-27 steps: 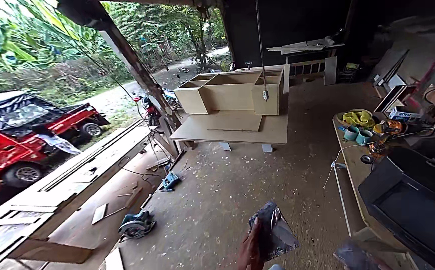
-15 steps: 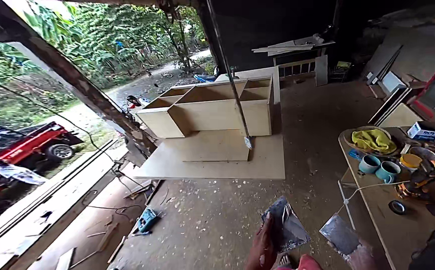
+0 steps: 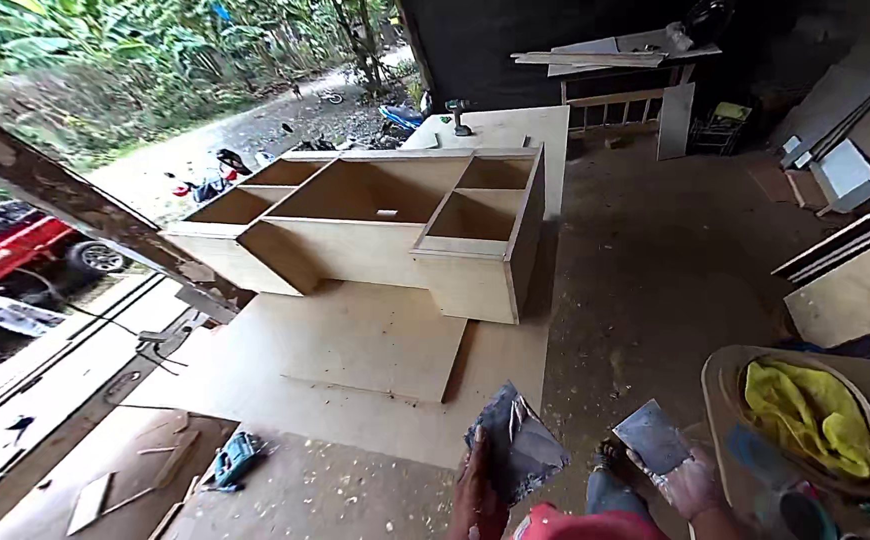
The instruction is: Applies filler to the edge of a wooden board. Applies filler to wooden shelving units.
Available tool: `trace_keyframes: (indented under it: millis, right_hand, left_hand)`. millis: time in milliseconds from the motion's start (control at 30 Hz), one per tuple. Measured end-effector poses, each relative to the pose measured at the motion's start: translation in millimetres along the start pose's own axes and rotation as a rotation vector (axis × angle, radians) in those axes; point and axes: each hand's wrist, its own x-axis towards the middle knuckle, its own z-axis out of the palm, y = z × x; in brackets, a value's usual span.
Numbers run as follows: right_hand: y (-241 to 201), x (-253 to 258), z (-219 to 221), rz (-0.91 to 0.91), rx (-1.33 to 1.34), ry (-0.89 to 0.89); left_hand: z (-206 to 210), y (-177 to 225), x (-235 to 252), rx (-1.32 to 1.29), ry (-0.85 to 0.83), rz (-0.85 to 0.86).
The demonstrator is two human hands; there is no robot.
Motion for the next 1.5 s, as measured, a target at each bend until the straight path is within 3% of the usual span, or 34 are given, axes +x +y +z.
trace_keyframes:
  millis: [100,267,400,467,600,667,733,833,933,1000,1067,1133,1200,1300,1500]
  right_hand:
    - [-76.1,61.7,33.2,0.022,-0.121,0.014]
    - [-180.5,158.5,79.2,-0.147,-0.37,-0.097]
    - [-223.0,210.6,121.3,-0.125,-0.342,-0.214]
    - [-231.7,224.2,149.2,-0.137,-0.457,-0.315]
    - [-259.7,241.1,226.2,-0.552,-0.972,-0.738]
    - [-272.8,255.9,266.5,-0.748,-1.131,-0.785]
    - [-279.7,278.5,295.0,-0.58,-0.92,-0.735]
    - [-279.4,313.5,321.9,-0.093,-0.366,-0.595]
    - [-278.1,337.4,346.5,0.048,-0.302,-0.57]
    - [-284.5,349.9,377.8,-0.139,-0.501,-0.745]
    - [-301.1,361.9,417.8,-0.544,-0.981,-0.983]
    - [-317.0,372.5,462.4,-1.001,-1.433,-1.054]
    - [-325.9,385.0,499.3,-1.231,-1.601,-1.129]
    - [-332.1,416.0,544.9,-1.38,-1.649,-1.278]
    - [-350.1,506.3,599.2,-1.397,-1.71,-1.417]
  left_hand:
    - [56.9,5.0,42.1,-0.064,0.091,0.079]
    - [132.6,25.1,110.3,-0.006,0.177,0.162]
    - [173.6,37.7,165.3,0.022,0.148,0.212]
    - [189.9,43.2,197.8,0.05,0.081,0.239]
    - [219.5,54.0,271.6,0.134,-0.058,0.27]
    - [234.0,61.2,312.1,0.21,-0.103,0.299]
    - [247.9,69.1,352.0,0.256,-0.142,0.309]
    - [267.0,84.2,405.1,0.289,-0.185,0.315]
    - [276.6,96.6,454.2,0.38,-0.233,0.289]
    - [283.1,105.8,475.1,0.419,-0.228,0.26]
    - [290.9,112.4,485.6,0.442,-0.206,0.252]
    - [300.9,116.1,498.3,0.474,-0.165,0.285]
    - [311.2,112.9,513.5,0.5,-0.117,0.32]
    - [334.8,107.3,541.7,0.54,-0.035,0.365]
    - [401.2,92.6,606.8,0.623,0.057,0.514]
